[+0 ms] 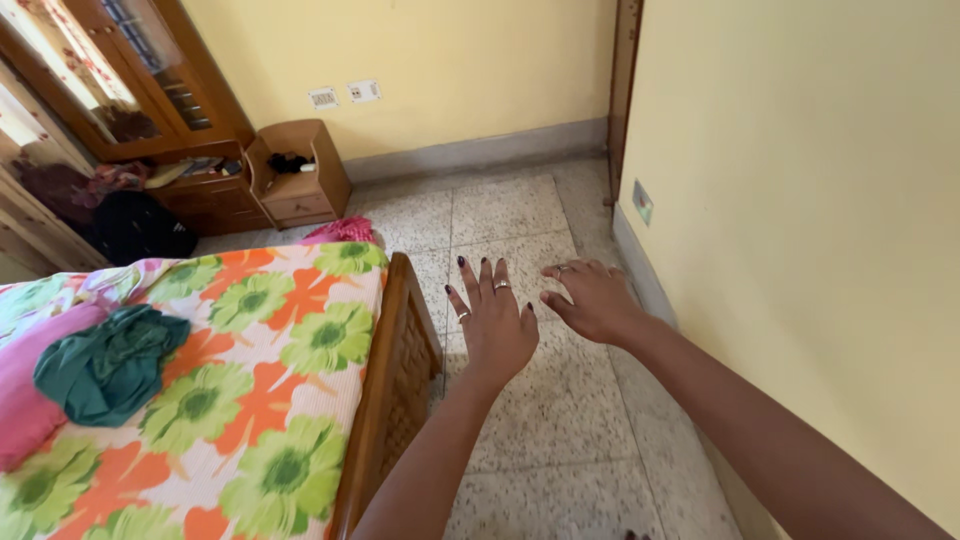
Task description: The person removes covers from two pillows and replaces them with new covers by hand on a bed.
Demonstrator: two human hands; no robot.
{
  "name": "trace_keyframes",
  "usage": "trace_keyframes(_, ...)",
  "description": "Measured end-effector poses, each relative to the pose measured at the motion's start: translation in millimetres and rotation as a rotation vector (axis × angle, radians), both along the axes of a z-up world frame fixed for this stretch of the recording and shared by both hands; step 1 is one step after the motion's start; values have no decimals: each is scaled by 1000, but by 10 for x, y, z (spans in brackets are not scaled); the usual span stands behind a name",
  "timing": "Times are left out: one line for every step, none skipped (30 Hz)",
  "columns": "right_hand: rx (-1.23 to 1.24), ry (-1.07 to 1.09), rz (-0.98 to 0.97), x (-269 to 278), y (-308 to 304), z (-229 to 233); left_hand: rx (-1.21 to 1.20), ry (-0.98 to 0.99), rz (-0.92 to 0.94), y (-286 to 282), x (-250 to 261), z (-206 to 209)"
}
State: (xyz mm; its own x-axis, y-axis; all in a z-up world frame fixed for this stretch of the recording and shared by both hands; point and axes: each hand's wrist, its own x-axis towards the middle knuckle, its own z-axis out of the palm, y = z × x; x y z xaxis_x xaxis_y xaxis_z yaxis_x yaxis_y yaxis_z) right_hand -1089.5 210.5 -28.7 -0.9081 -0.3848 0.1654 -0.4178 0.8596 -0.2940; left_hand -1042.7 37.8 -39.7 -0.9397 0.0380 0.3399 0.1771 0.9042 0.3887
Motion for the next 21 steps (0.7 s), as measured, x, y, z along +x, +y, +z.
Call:
trace_keyframes(6, 15, 8, -253, 20, -17, -30, 9, 16, 18, -236, -19)
trace_keyframes(10, 24, 18, -511, 42, -26, -61, 12, 33, 38, -480, -34)
trace_keyframes(15, 33, 28, -747, 67, -39, -92, 15, 51, 63, -705, -57)
trace_keyframes(-15, 31, 45, -974, 110, -43, -68, 17, 59, 102, -912, -85)
trace_keyframes(-44, 28, 62, -1197, 147, -32, -44, 19, 67, 127, -1107, -103)
trace_keyframes(-75, 29, 78, -1427, 179, 13, -21, 25, 75, 151, -1311, -85)
trace_keyframes(-66, 17, 90, -1652, 209, 66, -23, 22, 91, 174, -1509, -59)
trace_keyframes(-55, 7, 101, -1878, 235, 116, -24, 20, 106, 192, -1710, -36)
trace_keyframes(-44, -3, 112, -2111, 251, 164, -26, 18, 121, 206, -1922, -8)
trace_keyframes(-36, -8, 115, -2360, 261, 211, -14, 16, 139, 219, -2142, 11)
trace_keyframes(-27, -12, 118, -2613, 256, 257, -2, 15, 157, 223, -2352, 22)
trace_keyframes(-22, -33, 125, -2783, 221, 241, 7, -3, 178, 211, -2469, -14)
trace_keyframes(-31, -73, 116, -2947, 196, 224, 14, 5, 188, 208, -2582, -52)
trace_keyframes(-45, -111, 108, -3116, 161, 209, 16, 14, 197, 180, -2696, -74)
trace_keyframes(-58, -150, 99, -3268, 116, 173, 17, 23, 207, 141, -2802, -97)
trace_keyframes(-60, -131, 141, -3441, 39, 137, 4, -5, 235, 91, -2957, -95)
trace_keyframes(-61, -112, 183, -3599, -65, 78, -9, -34, 264, 19, -3104, -98)
trace_keyframes(-59, -100, 224, -3739, -128, 2, -17, -71, 292, -37, -3218, -135)
trace_keyframes(-55, -97, 241, -3897, -195, -57, -16, -50, 306, -108, -3346, -173)
trace_keyframes(-50, -95, 261, -4052, -295, -112, -13, -30, 322, -193, -3476, -216)
trace_keyframes(-45, -93, 282, -4193, -383, -163, -10, -10, 339, -269, -3605, -265)
